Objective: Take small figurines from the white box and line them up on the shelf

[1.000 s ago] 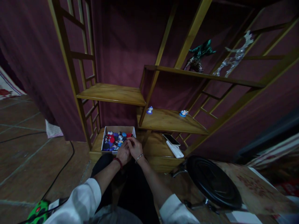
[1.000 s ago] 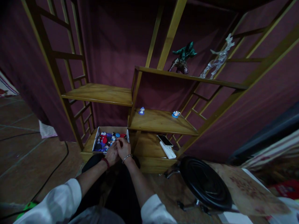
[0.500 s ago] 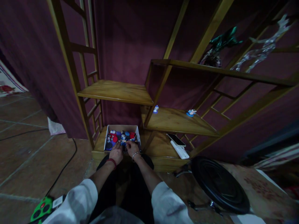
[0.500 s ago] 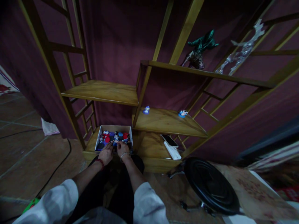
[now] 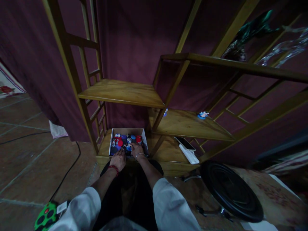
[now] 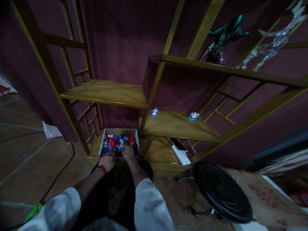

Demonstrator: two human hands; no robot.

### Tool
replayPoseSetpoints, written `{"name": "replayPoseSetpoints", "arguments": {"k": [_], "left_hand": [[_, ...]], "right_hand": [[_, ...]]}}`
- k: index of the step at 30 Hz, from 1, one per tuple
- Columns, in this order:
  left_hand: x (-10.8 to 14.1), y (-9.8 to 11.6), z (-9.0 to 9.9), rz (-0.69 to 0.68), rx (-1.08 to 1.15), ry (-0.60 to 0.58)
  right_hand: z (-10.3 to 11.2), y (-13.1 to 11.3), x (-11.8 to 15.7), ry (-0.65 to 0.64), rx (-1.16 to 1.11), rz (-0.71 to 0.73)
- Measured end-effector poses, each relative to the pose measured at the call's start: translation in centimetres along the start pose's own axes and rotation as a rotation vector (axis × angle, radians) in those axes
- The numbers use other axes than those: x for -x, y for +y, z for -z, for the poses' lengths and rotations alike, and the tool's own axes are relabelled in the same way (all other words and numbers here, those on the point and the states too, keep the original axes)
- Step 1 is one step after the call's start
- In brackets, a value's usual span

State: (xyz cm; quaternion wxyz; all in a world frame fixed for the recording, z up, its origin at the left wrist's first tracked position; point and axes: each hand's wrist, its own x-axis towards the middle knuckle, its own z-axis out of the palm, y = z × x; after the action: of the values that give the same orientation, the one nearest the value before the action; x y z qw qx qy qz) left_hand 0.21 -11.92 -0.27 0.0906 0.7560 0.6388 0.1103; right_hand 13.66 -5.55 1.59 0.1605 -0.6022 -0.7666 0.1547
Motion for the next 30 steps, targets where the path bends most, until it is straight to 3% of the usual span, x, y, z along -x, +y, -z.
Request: {"name": "replayPoseSetpoints", "arguments": {"k": [7,21,30], "left_hand": [[-0.4,0.0,0.5,0.015,0.0,-0.047],[-1.0,0.3,0.9,0.019,-0.004,-0.067],[-1.3,0.8,1.1,0.026,0.031,-0.062]], "right_hand": [[-0.7,0.3,-1.7,-0.065,0.092,0.045],[-1.0,-0.3,-4.3,-0.194,0.2,-0.122],[-1.3,-1.4,-5.5,-0.215,0.226,-0.125]]}}
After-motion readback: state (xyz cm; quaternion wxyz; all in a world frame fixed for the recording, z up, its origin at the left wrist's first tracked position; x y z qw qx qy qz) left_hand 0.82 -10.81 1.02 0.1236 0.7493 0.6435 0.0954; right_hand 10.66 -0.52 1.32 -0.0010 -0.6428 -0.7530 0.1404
